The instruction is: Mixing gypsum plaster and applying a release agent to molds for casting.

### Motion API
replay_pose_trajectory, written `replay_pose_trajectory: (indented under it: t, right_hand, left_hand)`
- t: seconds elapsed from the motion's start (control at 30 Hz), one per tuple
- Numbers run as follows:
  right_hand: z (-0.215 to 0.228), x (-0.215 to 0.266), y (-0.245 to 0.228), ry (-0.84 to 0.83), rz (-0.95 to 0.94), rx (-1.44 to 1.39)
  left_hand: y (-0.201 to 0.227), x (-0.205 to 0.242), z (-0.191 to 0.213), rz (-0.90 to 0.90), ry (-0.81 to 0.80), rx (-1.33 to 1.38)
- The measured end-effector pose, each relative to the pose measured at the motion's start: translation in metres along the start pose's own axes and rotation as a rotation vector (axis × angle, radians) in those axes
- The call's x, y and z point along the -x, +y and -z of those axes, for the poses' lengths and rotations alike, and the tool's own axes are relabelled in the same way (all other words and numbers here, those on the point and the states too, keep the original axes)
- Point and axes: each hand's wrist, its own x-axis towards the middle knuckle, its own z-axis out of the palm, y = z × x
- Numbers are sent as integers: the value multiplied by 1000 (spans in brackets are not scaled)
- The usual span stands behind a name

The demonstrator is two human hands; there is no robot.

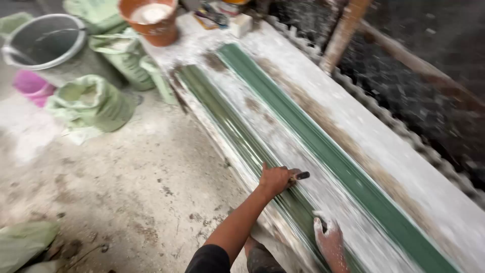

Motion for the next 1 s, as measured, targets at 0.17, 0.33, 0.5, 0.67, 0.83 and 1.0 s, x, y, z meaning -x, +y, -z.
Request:
replay_pose_trajectory:
  t: [0.17, 0.33, 0.5, 0.67, 0.83, 1.0]
  right_hand:
    - [-82, -98, -11, -147, -40, 143]
    - [-135, -193, -67, -285, 116, 38]
    - [-144, -227, -145, -490, 59, 256]
    - [-180, -249, -173, -533, 17, 322]
    - [-223, -237, -125, -438, 36, 586]
    - [-210, -241, -183, -248, -174, 603]
  left_hand:
    - [-86, -41, 49, 64, -112, 72]
    - [-153, -75, 91, 87, -230, 41]
    - [-217, -90, 129, 76, -126, 73]
    - [-292, -124, 200, 154, -156, 58]
    - [-386, -159, 186, 116, -113, -24]
    - [-436, -186, 246, -36, -96, 32]
